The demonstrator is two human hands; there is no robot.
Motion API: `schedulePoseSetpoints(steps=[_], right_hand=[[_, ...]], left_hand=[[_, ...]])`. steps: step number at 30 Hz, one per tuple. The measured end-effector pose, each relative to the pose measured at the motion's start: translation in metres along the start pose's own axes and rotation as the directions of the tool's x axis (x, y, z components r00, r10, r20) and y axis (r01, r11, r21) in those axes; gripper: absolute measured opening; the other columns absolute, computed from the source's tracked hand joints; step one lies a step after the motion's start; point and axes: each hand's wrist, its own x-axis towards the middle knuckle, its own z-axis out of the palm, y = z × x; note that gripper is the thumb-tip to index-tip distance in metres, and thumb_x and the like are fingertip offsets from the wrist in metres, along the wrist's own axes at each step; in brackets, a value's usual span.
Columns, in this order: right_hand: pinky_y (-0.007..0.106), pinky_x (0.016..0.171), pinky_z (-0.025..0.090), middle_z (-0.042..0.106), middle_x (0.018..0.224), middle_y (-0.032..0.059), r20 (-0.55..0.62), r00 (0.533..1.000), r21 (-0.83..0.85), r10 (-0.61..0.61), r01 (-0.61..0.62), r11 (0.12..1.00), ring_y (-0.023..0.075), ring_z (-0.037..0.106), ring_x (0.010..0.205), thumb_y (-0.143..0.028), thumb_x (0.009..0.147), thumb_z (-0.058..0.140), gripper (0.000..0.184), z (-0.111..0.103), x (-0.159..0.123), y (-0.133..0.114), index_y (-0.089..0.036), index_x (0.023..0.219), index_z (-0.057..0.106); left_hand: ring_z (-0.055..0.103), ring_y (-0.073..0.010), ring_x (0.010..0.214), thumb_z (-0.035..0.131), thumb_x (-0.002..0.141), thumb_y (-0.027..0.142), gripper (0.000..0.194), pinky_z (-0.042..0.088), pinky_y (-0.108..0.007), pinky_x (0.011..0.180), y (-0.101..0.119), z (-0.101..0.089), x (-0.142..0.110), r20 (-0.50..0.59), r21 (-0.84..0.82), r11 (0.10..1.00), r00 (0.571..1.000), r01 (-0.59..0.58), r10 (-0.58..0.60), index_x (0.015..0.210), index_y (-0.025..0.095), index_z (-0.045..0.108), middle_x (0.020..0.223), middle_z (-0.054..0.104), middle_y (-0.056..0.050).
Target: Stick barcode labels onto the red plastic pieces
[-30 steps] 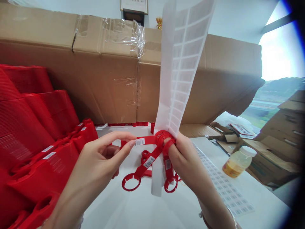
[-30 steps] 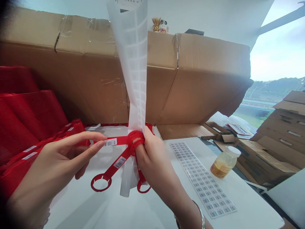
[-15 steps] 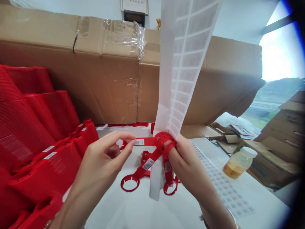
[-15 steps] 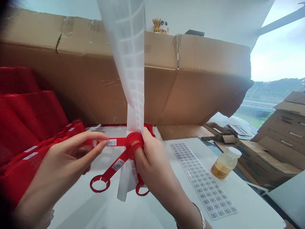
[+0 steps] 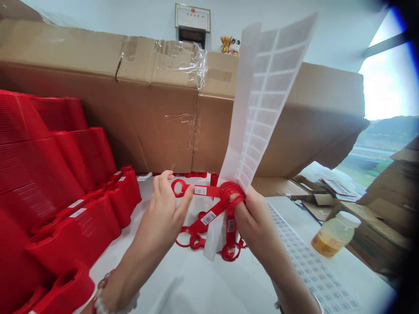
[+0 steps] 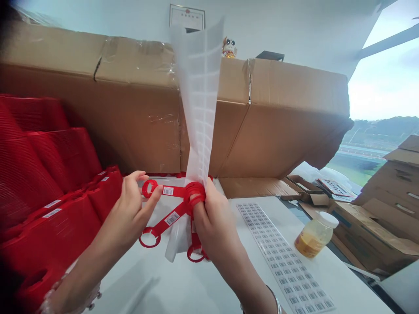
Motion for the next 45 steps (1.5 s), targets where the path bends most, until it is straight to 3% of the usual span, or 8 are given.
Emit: schedulePoseSetpoints(steps=[2,8,13,17,26,36,41,45], right_hand=[[0.025,0.056,0.039,0.050,0.072,-0.0026,-0.005,1.000,0.016,-0.004,0.005,1.000,0.0148,0.049,0.064,-0.016,0.100,0.039,0.022,0.002,-0.001,0.000,-0.023,0.082,0.050],[0.026,0.051,0.033,0.049,0.069,-0.0039,0.017,1.000,0.002,-0.005,0.005,1.000,0.0141,0.044,0.058,-0.017,0.101,0.039,0.019,0.007,-0.008,-0.005,-0.023,0.088,0.052],[0.026,0.052,0.035,0.053,0.073,-0.0021,-0.002,0.999,0.041,-0.037,0.037,0.998,0.0141,0.046,0.061,-0.018,0.100,0.039,0.021,0.006,-0.005,-0.005,-0.023,0.081,0.048],[0.027,0.053,0.036,0.054,0.072,-0.0017,-0.016,1.000,0.055,-0.012,0.013,0.998,0.0140,0.046,0.061,-0.019,0.097,0.042,0.021,-0.001,0.001,0.002,-0.023,0.077,0.046],[0.029,0.061,0.039,0.056,0.074,-0.0012,0.032,0.994,0.064,0.107,-0.109,0.992,0.0160,0.048,0.068,-0.026,0.097,0.043,0.019,-0.014,0.019,0.026,-0.022,0.079,0.051],[0.033,0.073,0.048,0.066,0.087,0.0026,0.154,0.982,0.213,0.109,-0.141,0.967,0.0187,0.059,0.081,-0.032,0.094,0.050,0.018,-0.026,0.029,0.037,-0.020,0.085,0.058],[0.031,0.072,0.051,0.071,0.090,0.0033,0.247,0.962,0.279,0.118,-0.187,0.942,0.0192,0.065,0.085,-0.029,0.092,0.056,0.013,-0.031,0.030,0.036,-0.019,0.091,0.065],[0.031,0.070,0.054,0.073,0.089,0.0040,0.265,0.955,0.290,0.135,-0.212,0.933,0.0205,0.068,0.085,-0.027,0.086,0.062,0.012,-0.032,0.031,0.034,-0.018,0.092,0.067]], left_hand=[[0.051,-0.0373,0.132,0.041,0.099,0.062,0.057,0.043,-0.051,0.103,0.003,0.004,-0.004,0.009,-0.054,0.998,1.000,-0.009,0.010,0.139,0.021,0.033,0.146,0.045,-0.019],[0.051,-0.0350,0.119,0.058,0.087,0.070,0.069,0.044,-0.050,0.099,0.005,0.007,-0.006,-0.069,-0.049,0.994,0.993,-0.100,0.096,0.126,0.017,0.038,0.125,0.046,-0.016],[0.054,-0.0250,0.103,0.055,0.095,0.060,0.046,0.043,-0.038,0.090,0.005,-0.004,-0.003,0.011,-0.250,0.968,1.000,0.007,-0.005,0.120,0.024,0.041,0.111,0.052,-0.006],[0.055,-0.0174,0.085,0.059,0.097,0.047,0.025,0.042,-0.029,0.075,0.003,-0.019,0.001,0.064,-0.512,0.855,0.996,0.080,-0.055,0.109,0.027,0.049,0.095,0.058,0.001],[0.053,-0.0113,0.072,0.069,0.093,0.035,0.024,0.046,-0.021,0.068,-0.002,-0.045,0.016,0.367,-0.792,0.523,0.930,0.316,-0.006,0.079,0.020,0.057,0.072,0.054,0.003],[0.062,-0.0099,0.075,0.084,0.082,0.027,0.034,0.047,-0.016,0.068,-0.004,-0.045,0.014,0.536,-0.738,0.557,0.832,0.381,0.141,0.106,0.030,0.059,0.083,0.068,0.005],[0.058,-0.0105,0.072,0.076,0.088,0.041,0.021,0.049,-0.017,0.071,-0.001,-0.049,0.013,0.524,-0.734,0.544,0.849,0.407,0.072,0.097,0.026,0.066,0.078,0.066,0.002],[0.053,-0.0102,0.066,0.075,0.088,0.038,0.017,0.047,-0.017,0.065,-0.002,-0.048,0.012,0.516,-0.718,0.562,0.856,0.411,0.032,0.097,0.028,0.065,0.071,0.059,0.005]])
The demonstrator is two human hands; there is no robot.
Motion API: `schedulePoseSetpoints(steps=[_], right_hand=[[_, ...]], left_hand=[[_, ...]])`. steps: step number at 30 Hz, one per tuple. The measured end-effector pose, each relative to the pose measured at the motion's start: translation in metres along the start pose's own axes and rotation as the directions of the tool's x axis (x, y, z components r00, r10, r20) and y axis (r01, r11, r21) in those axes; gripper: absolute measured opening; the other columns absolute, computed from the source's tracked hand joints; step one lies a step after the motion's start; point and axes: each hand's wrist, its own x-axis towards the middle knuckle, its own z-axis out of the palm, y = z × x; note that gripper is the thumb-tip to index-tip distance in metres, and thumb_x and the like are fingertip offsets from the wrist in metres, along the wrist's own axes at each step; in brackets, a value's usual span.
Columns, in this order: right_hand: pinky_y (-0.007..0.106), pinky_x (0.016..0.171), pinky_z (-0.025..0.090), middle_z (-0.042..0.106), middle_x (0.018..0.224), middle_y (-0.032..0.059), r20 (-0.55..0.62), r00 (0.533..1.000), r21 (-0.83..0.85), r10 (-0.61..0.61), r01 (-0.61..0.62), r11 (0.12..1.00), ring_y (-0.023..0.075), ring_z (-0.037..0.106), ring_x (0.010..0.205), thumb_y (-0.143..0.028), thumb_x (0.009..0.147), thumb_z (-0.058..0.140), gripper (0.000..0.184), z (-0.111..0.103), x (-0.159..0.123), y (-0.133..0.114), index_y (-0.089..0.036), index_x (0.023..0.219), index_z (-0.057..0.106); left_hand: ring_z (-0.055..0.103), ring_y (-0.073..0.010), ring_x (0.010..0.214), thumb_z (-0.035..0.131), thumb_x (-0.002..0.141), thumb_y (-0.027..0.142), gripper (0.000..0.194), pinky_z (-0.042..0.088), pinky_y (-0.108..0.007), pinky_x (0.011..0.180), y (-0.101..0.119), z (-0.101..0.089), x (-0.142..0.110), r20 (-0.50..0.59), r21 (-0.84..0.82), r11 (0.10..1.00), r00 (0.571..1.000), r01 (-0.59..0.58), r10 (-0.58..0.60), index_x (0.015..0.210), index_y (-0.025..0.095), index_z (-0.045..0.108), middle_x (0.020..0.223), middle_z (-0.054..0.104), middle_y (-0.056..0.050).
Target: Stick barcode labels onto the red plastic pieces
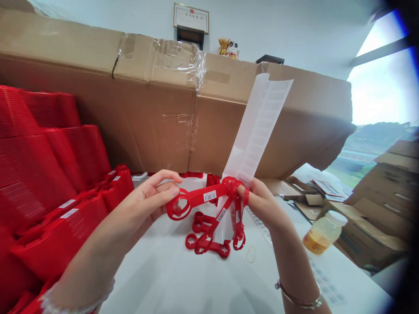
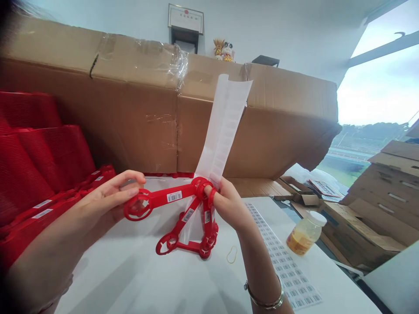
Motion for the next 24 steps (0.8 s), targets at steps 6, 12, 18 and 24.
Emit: schedulePoseSetpoints(steps=[6,12,18,24], right_hand=[[0.033,0.074,0.058,0.075,0.090,0.0054,0.005,1.000,0.013,0.018,-0.018,1.000,0.0221,0.070,0.085,-0.023,0.083,0.066,0.018,0.000,-0.001,-0.003,-0.015,0.098,0.073],[0.034,0.073,0.059,0.075,0.088,0.0052,-0.015,1.000,-0.017,0.017,-0.017,1.000,0.0212,0.069,0.080,-0.025,0.084,0.070,0.018,-0.003,-0.002,-0.001,-0.015,0.099,0.075],[0.034,0.072,0.059,0.075,0.091,0.0056,0.011,0.998,-0.016,0.054,-0.054,0.998,0.0215,0.069,0.083,-0.022,0.086,0.067,0.015,0.001,-0.002,0.000,-0.016,0.100,0.071],[0.035,0.081,0.057,0.071,0.092,0.0036,0.205,0.978,-0.130,0.030,-0.003,0.992,0.0194,0.065,0.084,-0.022,0.097,0.056,0.012,0.005,-0.012,-0.006,-0.020,0.093,0.066]], left_hand=[[0.059,-0.0114,0.071,0.078,0.087,0.040,0.025,0.046,-0.018,0.066,-0.003,-0.001,-0.001,0.066,0.047,0.999,0.998,0.012,-0.015,0.101,0.029,0.061,0.080,0.067,0.003],[0.053,-0.0096,0.071,0.083,0.083,0.038,0.029,0.041,-0.018,0.066,-0.003,-0.002,-0.001,0.088,0.147,0.988,0.996,-0.038,0.025,0.102,0.029,0.063,0.075,0.060,0.006],[0.051,-0.0102,0.070,0.075,0.089,0.040,0.019,0.042,-0.020,0.066,-0.002,-0.002,-0.002,0.058,0.131,0.991,0.998,-0.038,0.030,0.101,0.027,0.067,0.074,0.058,0.004],[0.043,-0.0117,0.065,0.070,0.091,0.034,0.014,0.049,-0.026,0.068,-0.001,-0.006,0.000,0.028,-0.024,1.000,1.000,0.000,0.001,0.100,0.023,0.072,0.066,0.044,0.004]])
